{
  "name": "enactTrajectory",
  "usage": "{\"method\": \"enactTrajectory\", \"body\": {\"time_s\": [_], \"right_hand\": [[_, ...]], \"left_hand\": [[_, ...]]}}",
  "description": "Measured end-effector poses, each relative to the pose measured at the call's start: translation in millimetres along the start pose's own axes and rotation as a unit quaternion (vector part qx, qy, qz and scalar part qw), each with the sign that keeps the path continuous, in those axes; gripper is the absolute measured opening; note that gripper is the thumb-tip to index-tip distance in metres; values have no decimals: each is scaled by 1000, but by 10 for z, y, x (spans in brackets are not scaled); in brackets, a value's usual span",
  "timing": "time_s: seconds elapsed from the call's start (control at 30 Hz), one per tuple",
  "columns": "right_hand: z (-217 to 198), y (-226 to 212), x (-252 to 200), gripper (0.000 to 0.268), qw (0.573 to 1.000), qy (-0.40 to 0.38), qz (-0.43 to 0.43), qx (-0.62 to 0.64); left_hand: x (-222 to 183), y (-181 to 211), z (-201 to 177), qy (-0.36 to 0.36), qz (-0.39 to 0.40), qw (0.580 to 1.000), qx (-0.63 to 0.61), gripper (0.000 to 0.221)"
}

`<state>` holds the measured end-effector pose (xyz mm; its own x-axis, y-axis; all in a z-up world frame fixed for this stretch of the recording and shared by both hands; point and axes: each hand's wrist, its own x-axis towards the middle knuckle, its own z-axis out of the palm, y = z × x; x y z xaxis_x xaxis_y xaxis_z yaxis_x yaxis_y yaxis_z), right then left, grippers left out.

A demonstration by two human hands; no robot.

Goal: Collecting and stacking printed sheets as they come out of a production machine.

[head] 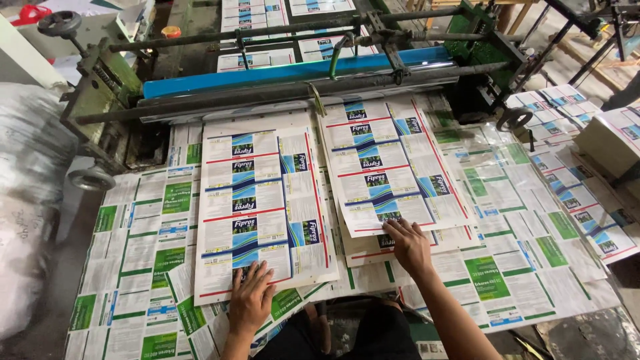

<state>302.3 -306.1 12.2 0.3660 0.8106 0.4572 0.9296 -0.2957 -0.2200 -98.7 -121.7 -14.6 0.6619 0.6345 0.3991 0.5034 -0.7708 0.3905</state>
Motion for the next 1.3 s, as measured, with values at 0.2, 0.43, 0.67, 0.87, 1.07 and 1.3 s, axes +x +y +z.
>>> {"method": "enactTrajectory", "body": {"time_s": [0.2,0.43,0.67,0.87,1.07,1.3], "right_hand": [[124,92,251,41,1000,8,-15,0],[422,294,494,44,1000,-20,-16,-5],[502,299,761,57,989,-125,20,-73],[583,212,492,58,984,-91,128,-89],[450,61,400,46,989,-18,129,-68],[475,81,402,47,989,-1,139,-60]], "left_hand": [[1,-18,4,-14,-18,1000,-12,40],[-3,-52,27,-48,-41,998,-7,42],[-9,-92,42,-60,-44,997,-8,45],[10,-75,54,-25,-45,999,-3,39],[475,-90,-242,-169,-193,966,33,28],[1127,138,-1024,-141,-81,986,-45,14]]}}
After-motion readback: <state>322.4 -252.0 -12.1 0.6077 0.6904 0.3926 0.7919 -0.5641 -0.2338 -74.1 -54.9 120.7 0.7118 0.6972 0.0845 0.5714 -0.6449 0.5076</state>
